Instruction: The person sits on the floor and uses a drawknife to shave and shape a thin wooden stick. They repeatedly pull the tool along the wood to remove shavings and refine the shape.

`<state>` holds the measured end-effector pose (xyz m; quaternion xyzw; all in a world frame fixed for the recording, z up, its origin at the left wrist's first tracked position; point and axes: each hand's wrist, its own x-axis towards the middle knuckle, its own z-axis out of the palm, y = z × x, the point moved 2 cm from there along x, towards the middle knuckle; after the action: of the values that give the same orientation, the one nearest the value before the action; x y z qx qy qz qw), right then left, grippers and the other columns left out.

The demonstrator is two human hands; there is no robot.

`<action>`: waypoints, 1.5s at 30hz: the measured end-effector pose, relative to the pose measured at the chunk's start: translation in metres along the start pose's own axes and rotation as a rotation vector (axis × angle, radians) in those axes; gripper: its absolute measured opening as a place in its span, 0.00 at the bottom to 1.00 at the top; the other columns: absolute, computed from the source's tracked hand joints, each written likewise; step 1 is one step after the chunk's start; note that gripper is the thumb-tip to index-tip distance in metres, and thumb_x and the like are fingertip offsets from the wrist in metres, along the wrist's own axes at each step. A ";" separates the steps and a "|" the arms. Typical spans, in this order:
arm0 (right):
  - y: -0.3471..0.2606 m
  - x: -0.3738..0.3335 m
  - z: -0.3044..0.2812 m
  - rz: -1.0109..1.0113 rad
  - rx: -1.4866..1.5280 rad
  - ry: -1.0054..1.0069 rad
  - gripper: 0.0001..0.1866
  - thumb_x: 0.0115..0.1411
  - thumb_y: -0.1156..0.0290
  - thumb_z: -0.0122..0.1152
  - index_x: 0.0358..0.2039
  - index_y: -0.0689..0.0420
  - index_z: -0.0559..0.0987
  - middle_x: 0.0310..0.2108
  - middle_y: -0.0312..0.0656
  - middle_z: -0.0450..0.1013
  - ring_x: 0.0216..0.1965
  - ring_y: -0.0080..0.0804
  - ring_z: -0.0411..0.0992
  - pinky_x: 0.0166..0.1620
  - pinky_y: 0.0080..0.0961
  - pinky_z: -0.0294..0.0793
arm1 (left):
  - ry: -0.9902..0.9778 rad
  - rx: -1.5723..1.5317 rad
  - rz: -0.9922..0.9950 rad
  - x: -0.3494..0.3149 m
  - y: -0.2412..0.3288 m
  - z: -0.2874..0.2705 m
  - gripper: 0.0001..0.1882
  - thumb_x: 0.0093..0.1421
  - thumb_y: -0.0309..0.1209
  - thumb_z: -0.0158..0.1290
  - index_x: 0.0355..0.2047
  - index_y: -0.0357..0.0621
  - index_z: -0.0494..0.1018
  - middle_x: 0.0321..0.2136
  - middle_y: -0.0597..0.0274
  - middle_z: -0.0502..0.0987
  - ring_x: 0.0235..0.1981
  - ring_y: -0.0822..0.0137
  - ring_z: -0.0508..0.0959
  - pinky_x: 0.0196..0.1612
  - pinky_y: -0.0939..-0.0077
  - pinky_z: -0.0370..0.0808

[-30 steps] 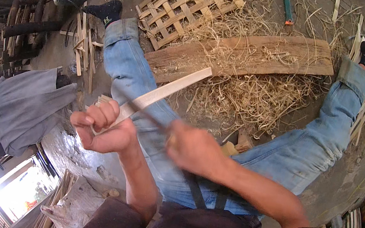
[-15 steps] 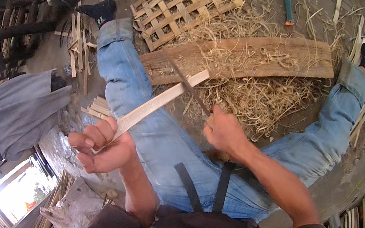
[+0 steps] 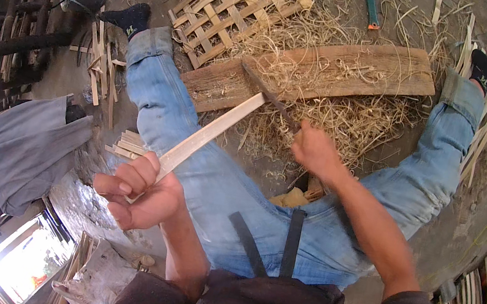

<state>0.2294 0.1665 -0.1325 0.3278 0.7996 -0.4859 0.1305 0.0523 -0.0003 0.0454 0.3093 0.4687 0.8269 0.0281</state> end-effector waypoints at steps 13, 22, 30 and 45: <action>0.000 -0.020 -0.017 -0.025 -0.127 -0.016 0.15 0.52 0.70 0.58 0.36 0.67 0.69 0.26 0.60 0.74 0.33 0.59 0.75 0.37 0.47 0.76 | 0.149 -0.038 0.107 0.015 0.023 -0.029 0.19 0.63 0.47 0.46 0.25 0.47 0.59 0.11 0.73 0.50 0.13 0.79 0.48 0.19 0.78 0.44; -0.192 -0.121 -0.082 -0.183 -0.363 0.096 0.07 0.58 0.68 0.51 0.33 0.58 0.70 0.23 0.43 0.72 0.22 0.37 0.77 0.18 0.35 0.75 | 0.488 0.095 0.162 0.006 -0.005 -0.050 0.11 0.60 0.40 0.44 0.28 0.48 0.64 0.14 0.72 0.54 0.15 0.78 0.53 0.20 0.79 0.47; -0.121 -0.043 -0.022 -0.207 -0.039 0.017 0.07 0.59 0.70 0.50 0.35 0.61 0.68 0.29 0.53 0.74 0.27 0.54 0.76 0.28 0.44 0.77 | 0.225 -0.072 -0.017 0.012 0.008 -0.030 0.10 0.58 0.37 0.47 0.26 0.48 0.61 0.11 0.73 0.51 0.13 0.79 0.49 0.21 0.78 0.46; -0.080 -0.013 0.026 -0.197 -0.019 -0.106 0.13 0.56 0.71 0.53 0.36 0.68 0.67 0.21 0.60 0.73 0.28 0.59 0.75 0.33 0.48 0.74 | 0.148 -0.056 -0.045 0.009 0.007 -0.045 0.21 0.60 0.46 0.52 0.23 0.50 0.55 0.10 0.73 0.50 0.13 0.78 0.46 0.22 0.78 0.44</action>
<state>0.1839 0.1140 -0.0831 0.2201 0.8245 -0.5055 0.1271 0.0228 -0.0350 0.0388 0.2358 0.4528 0.8596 0.0205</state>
